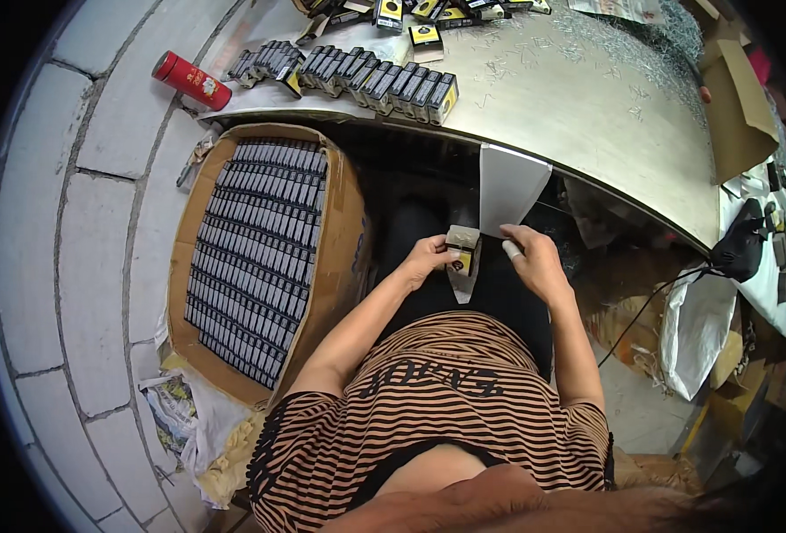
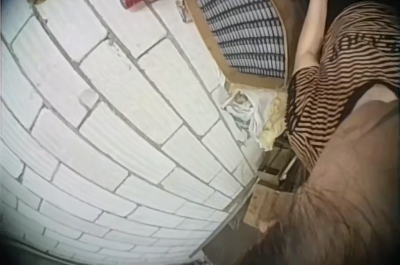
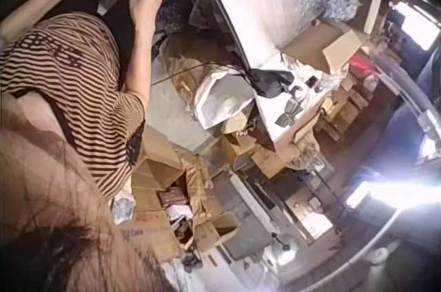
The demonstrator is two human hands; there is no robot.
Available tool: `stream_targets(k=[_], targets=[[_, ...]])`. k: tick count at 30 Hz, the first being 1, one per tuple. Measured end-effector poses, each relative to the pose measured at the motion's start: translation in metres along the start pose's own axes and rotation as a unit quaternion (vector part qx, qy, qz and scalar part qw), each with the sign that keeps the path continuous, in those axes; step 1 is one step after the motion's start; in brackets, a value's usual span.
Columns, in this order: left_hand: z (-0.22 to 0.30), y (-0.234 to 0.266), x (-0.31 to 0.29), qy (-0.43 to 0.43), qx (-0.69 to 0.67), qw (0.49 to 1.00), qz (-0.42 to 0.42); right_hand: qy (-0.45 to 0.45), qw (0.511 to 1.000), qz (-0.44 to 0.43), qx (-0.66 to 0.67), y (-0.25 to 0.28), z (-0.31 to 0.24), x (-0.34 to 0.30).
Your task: Applying adhesive or components to small product boxes and organizing them on an assembly line workbench.
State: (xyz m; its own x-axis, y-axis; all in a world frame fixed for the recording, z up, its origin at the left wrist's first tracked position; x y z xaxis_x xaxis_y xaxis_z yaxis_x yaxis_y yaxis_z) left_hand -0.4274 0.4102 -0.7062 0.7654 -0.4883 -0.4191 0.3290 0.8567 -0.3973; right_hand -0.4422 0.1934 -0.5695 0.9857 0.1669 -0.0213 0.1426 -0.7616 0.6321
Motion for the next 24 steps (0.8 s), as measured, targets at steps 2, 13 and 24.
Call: stream_targets(k=[2, 13, 24], targets=[[0.018, -0.012, -0.008, -0.023, -0.008, 1.0, 0.006, 0.013, 1.0, 0.002, -0.019, 0.0, -0.001, -0.003], [0.118, -0.059, -0.057, -0.452, 0.35, 0.818, 0.058, 0.001, 0.767, -0.092, 0.634, -0.022, -0.061, 0.021], [0.106, -0.048, -0.029, -0.354, 0.237, 0.9, 0.086, -0.068, 0.887, 0.067, 0.452, -0.026, -0.04, 0.024]])
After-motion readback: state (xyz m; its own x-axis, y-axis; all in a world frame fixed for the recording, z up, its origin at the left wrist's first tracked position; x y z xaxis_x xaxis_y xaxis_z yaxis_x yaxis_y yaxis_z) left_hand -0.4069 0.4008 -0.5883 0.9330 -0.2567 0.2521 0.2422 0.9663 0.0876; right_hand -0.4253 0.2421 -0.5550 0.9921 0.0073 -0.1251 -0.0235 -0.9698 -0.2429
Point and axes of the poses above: each hand's wrist, its own x-axis towards the middle knuckle, its own y-axis out of the back of the hand, z = x × y, the point moved 3 cm from there along x, towards the middle knuckle
